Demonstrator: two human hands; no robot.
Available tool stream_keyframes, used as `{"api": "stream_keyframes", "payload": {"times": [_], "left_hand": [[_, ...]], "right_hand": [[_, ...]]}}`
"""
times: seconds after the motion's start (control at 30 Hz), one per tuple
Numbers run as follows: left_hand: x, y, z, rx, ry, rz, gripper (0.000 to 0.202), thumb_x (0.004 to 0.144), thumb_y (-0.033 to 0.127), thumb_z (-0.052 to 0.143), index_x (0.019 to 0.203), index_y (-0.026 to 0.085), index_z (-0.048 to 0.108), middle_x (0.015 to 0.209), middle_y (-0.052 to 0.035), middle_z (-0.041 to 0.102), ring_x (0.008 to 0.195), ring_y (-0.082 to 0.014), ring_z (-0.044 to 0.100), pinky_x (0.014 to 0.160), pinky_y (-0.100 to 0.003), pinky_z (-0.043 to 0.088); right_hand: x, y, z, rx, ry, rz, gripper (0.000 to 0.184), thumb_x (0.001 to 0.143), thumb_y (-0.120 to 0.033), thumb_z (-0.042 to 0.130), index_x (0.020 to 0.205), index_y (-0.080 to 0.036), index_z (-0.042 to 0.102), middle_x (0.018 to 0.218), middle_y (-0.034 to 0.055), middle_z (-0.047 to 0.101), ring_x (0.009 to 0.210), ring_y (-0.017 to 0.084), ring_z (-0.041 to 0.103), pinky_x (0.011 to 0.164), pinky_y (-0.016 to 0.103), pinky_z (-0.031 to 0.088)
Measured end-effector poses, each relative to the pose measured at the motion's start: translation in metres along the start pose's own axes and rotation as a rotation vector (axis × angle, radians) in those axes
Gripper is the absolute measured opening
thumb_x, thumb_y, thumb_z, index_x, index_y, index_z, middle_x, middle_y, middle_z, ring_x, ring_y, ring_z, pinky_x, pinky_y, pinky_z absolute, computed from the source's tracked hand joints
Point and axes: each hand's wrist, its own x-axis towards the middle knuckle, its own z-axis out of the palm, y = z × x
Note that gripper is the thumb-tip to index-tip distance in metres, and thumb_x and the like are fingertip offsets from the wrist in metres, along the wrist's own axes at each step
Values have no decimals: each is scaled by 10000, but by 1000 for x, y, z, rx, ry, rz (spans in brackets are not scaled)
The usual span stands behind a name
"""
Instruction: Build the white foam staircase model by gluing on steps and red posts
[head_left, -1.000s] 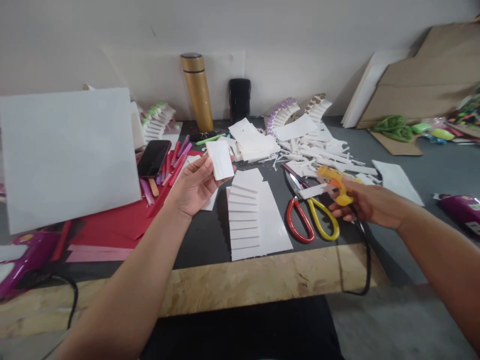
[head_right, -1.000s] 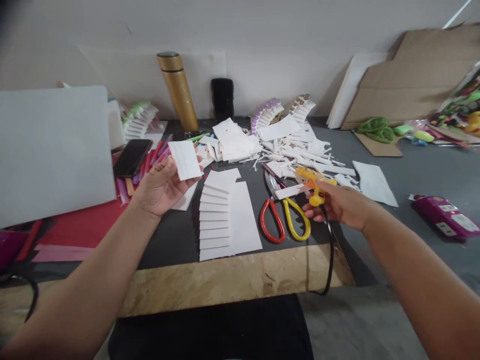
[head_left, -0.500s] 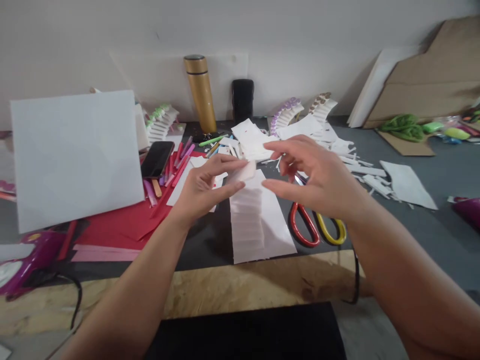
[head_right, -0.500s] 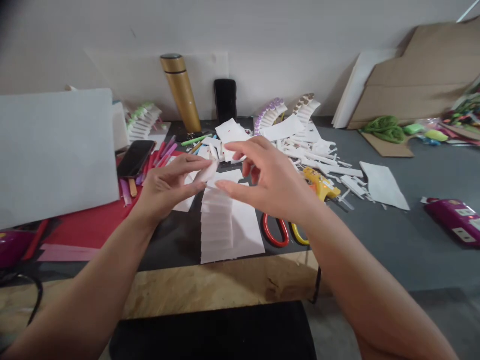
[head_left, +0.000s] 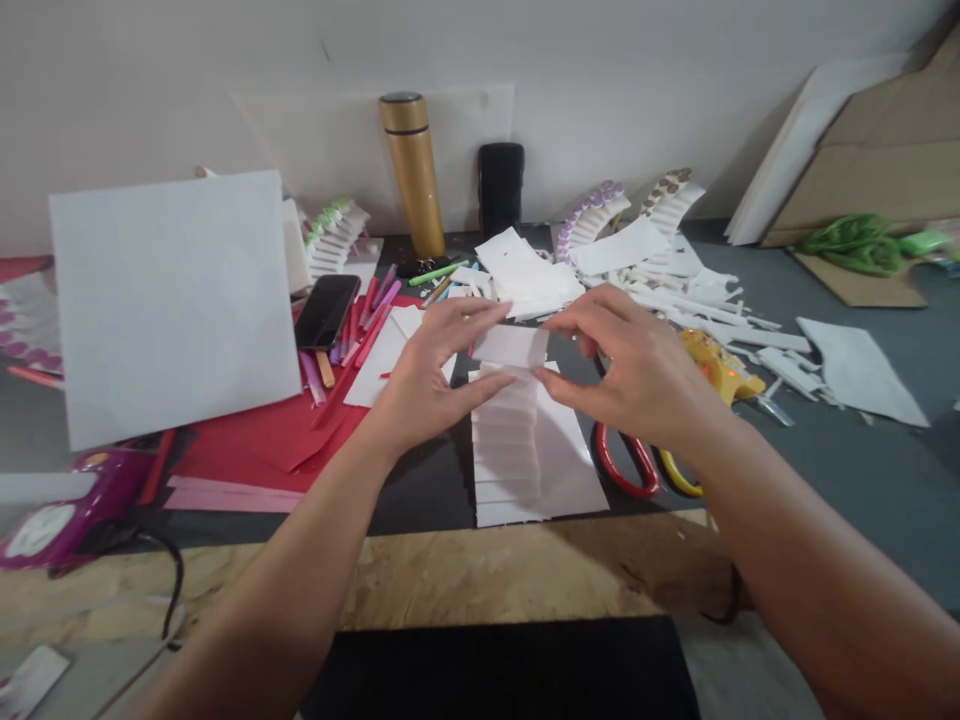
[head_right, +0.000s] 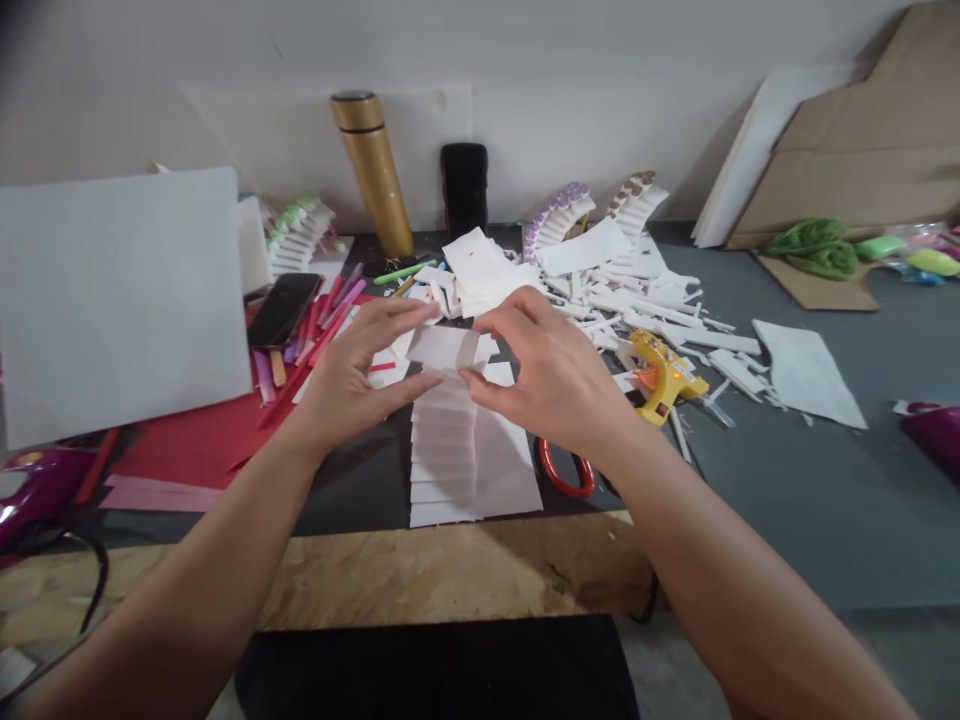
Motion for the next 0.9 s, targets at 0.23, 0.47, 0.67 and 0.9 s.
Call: {"api": "stream_keyframes", "payload": {"times": [0.23,0.47,0.67,0.9], "left_hand": [[1,-28,13,-242,243,-455,422,862,552,683,1074,197,766,1017,-79,758,965,-211,666,857,-320,506],[-2,-31,24,-401,178,-602,469,831,604,696,1034,188,773,1014,-75,776,982,-212,681,851,-296,497],[-3,-30,31,-479,131,-652,395,857,563,677,774,181,734,783,-26,729,765,-160,636,766,-267,476],[-2,-30,34,-502,171,-694,426,794,572,742,656,174,680,655,2,660,654,-121,576,682,-235,451]], "right_hand": [[-4,23,12,224,182,261,247,803,-339,752,974,-208,631,806,4,556,661,144,495,654,312,425],[-14,25,30,147,168,123,230,776,-264,750,952,-200,618,833,11,528,673,143,492,642,307,448],[-16,31,33,143,127,124,231,797,-306,737,967,-196,625,861,31,550,688,150,497,659,318,456],[-18,32,35,144,115,124,226,793,-303,734,962,-197,626,855,28,542,675,145,486,648,310,452]]}}
